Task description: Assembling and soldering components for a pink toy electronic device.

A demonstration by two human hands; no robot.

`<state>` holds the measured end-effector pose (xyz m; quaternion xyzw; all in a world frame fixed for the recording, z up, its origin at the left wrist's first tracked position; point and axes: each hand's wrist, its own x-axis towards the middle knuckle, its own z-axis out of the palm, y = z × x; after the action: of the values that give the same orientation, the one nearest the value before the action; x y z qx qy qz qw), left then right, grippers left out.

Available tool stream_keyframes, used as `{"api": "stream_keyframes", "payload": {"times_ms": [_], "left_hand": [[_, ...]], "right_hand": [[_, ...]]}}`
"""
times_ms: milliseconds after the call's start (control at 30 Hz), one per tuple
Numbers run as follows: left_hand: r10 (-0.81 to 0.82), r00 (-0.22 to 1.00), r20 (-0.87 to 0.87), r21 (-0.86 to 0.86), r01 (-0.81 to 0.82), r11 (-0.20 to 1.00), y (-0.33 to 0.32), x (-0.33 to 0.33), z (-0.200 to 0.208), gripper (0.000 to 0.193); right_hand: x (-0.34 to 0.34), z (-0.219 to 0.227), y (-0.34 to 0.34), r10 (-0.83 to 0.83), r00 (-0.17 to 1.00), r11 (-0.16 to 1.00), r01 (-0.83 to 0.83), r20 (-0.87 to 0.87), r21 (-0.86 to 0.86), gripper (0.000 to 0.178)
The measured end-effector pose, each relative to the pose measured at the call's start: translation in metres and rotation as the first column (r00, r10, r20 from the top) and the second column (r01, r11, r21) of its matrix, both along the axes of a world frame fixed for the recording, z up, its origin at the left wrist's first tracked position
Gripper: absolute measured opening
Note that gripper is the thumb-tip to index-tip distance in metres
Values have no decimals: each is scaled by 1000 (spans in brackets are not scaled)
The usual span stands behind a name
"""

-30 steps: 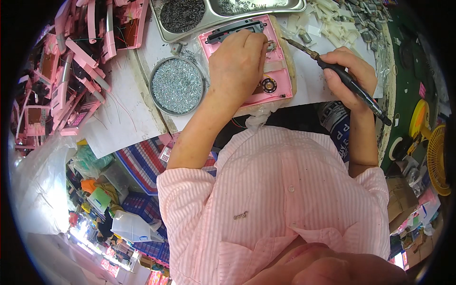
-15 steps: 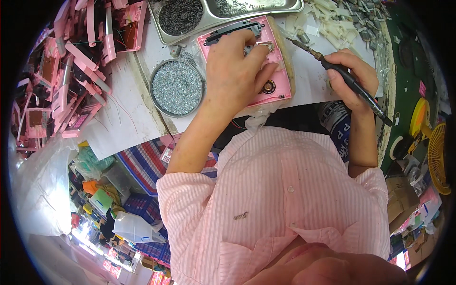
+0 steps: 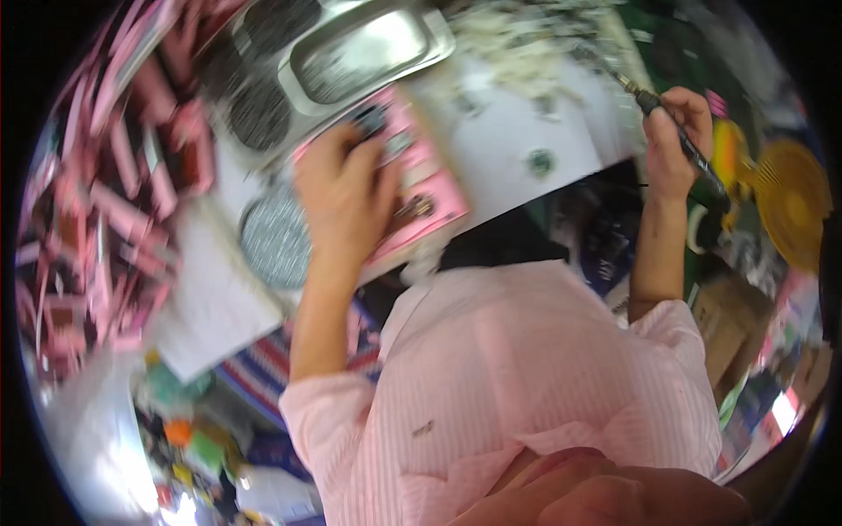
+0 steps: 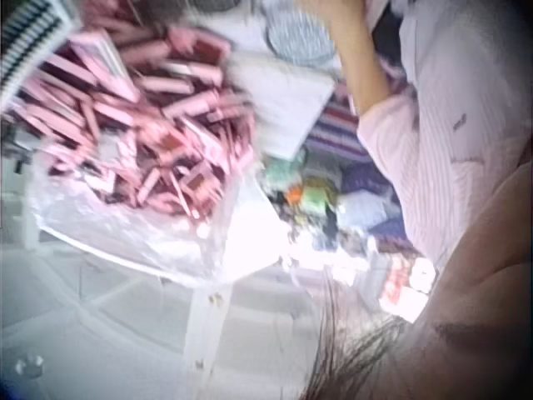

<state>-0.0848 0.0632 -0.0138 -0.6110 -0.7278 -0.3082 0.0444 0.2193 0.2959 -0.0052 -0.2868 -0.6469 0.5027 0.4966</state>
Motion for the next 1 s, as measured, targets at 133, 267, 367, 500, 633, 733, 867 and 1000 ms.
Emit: {"api": "stream_keyframes", "payload": {"times_ms": [133,267,367,500,633,733,867,1000], "left_hand": [[10,1000,-10,-67,-10,998,-7,-8,1,19],[4,1000,-31,-73,-7,997,-2,-3,2,21],[-27,999,-20,-56,26,998,1,-4,0,21],[-46,999,-5,-30,46,999,-5,-9,-4,22],[-17,999,31,-51,19,998,-10,-12,-8,22],[-14,1000,21,15,14,1000,-11,-14,-13,20],[-14,1000,4,30,14,999,-16,-15,-18,21],[-42,999,-19,85,43,995,-10,-16,-18,22]], "right_hand": [[78,47,61,-482,868,874,486,-119,8,14],[128,44,106,-548,833,828,553,-77,89,13],[136,19,147,-632,775,755,612,14,237,15],[129,-16,196,-441,896,888,443,44,-126,17],[116,-10,149,-355,876,793,96,-327,-602,17],[57,-5,43,4,937,799,-214,-351,-562,37],[-64,12,-85,327,714,653,-644,619,398,23],[-116,-2,-120,296,665,610,-684,686,400,33]]}}
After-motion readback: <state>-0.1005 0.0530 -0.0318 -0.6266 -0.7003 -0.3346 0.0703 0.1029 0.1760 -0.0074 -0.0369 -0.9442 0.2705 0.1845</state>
